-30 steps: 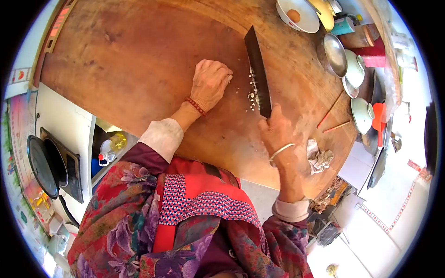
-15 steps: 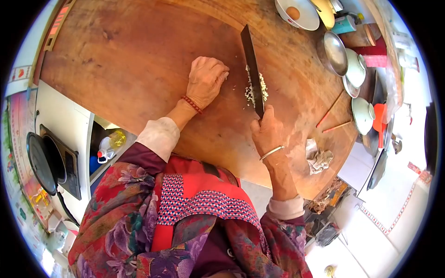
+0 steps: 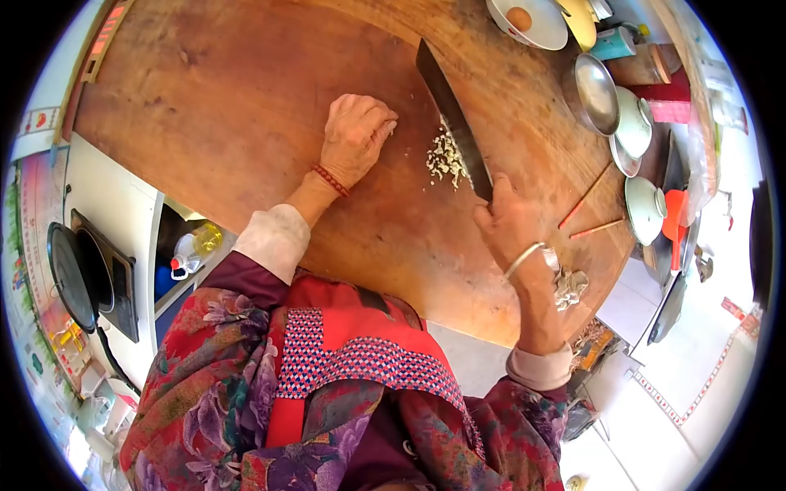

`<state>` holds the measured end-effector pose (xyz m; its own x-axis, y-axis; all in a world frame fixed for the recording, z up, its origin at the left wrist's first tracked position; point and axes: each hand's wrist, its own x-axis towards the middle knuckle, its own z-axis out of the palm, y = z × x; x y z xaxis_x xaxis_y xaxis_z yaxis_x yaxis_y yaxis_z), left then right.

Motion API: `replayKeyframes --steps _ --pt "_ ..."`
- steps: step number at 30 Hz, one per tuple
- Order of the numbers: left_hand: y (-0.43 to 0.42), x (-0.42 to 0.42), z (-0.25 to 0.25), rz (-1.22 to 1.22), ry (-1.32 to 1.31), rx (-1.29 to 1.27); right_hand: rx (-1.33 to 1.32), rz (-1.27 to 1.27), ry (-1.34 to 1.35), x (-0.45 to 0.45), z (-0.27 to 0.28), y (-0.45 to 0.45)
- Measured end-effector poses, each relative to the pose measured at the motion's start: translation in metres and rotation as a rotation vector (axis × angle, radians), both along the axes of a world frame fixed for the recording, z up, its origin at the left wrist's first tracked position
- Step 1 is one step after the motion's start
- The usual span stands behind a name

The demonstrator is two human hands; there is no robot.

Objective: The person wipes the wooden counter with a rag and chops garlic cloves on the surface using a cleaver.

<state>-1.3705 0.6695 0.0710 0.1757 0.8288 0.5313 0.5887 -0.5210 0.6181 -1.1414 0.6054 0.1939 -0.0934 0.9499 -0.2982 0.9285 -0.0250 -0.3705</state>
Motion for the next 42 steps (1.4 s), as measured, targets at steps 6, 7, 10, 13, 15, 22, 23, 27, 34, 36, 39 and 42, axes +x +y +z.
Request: replayKeyframes --steps 6,7,10,13,15,22,23,27,34,36,39,42 --pt "0.001 0.001 0.003 0.003 0.017 -0.005 0.047 0.082 0.033 0.008 0.002 0.008" --pt "0.001 0.001 0.002 0.011 0.026 -0.002 0.046 0.086 0.034 0.006 0.007 0.012" --pt "0.001 0.002 0.001 0.018 0.023 0.000 0.015 0.103 -0.095 0.002 0.006 0.013" --pt "0.002 0.002 0.003 0.021 0.022 -0.003 0.034 0.095 -0.055 0.000 -0.002 0.011" --pt "0.003 0.002 0.002 0.020 0.019 0.009 -0.005 0.116 0.007 0.007 0.012 0.024" --pt "0.002 0.003 0.002 0.029 0.018 0.012 0.131 0.154 0.001 0.011 -0.007 0.022" --pt "0.004 0.003 0.002 0.028 0.019 0.017 0.100 0.160 -0.011 0.013 0.000 0.029" --pt "0.001 0.002 0.000 0.030 0.007 -0.001 0.059 0.166 -0.104 0.012 0.004 0.041" --pt "0.002 0.001 0.000 0.019 -0.006 -0.003 0.184 0.176 0.080 0.013 -0.021 0.019" --pt "0.002 0.001 0.000 0.019 -0.012 0.003 0.160 0.046 -0.013 0.013 -0.016 0.007" --pt "0.001 0.000 -0.001 0.022 -0.019 0.004 0.135 -0.030 -0.103 0.009 -0.020 -0.013" --pt "0.002 0.001 -0.001 0.019 -0.028 0.008 0.141 -0.092 -0.104 -0.020 -0.016 -0.030"
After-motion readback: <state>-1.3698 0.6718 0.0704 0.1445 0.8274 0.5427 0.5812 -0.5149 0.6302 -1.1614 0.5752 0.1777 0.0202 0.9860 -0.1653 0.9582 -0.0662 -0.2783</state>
